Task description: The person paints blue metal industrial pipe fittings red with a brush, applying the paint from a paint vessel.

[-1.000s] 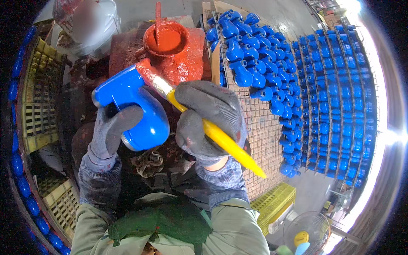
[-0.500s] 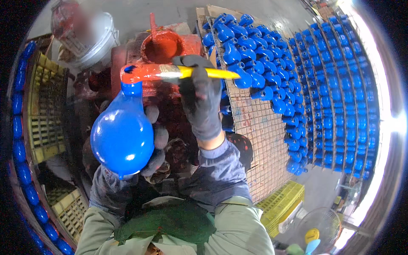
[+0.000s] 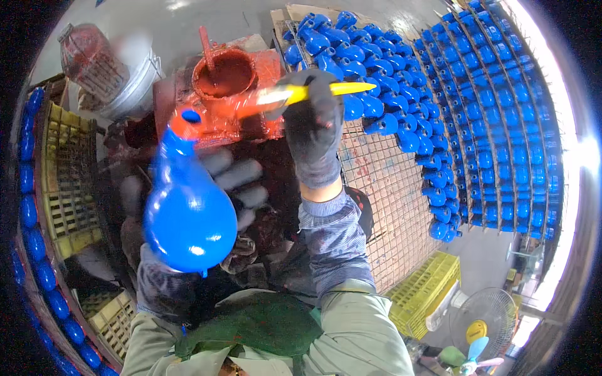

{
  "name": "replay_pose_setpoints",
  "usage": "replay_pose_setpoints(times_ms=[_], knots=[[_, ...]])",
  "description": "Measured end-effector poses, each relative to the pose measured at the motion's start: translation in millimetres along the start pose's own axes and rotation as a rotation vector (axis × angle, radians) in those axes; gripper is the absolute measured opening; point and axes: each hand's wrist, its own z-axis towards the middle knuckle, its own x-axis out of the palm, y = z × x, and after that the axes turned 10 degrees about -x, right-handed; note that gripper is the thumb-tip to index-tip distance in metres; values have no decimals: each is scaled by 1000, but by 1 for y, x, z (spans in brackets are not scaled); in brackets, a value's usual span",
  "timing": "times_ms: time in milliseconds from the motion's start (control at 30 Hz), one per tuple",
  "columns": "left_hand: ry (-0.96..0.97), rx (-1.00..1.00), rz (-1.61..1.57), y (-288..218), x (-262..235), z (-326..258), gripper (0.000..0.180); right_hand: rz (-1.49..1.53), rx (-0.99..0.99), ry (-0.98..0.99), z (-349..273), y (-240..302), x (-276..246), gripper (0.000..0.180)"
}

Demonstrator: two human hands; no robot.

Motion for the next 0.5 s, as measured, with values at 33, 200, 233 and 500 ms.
replay_pose_setpoints(times_ms=[33,200,233,500], knots=[[55,71,74,-9,1,0,55,77,135,-116,1,4,-3,28],[-14,461,416,-49,46,-35,53,-232,281,-295,-5,-17,14,25],[-19,457,260,-56,45,-45,51,-329,303,-298,-8,-21,12,23],[-668,1034,579,-70,-36,-78,71,-691,362,1,-9,-94,-13,19]])
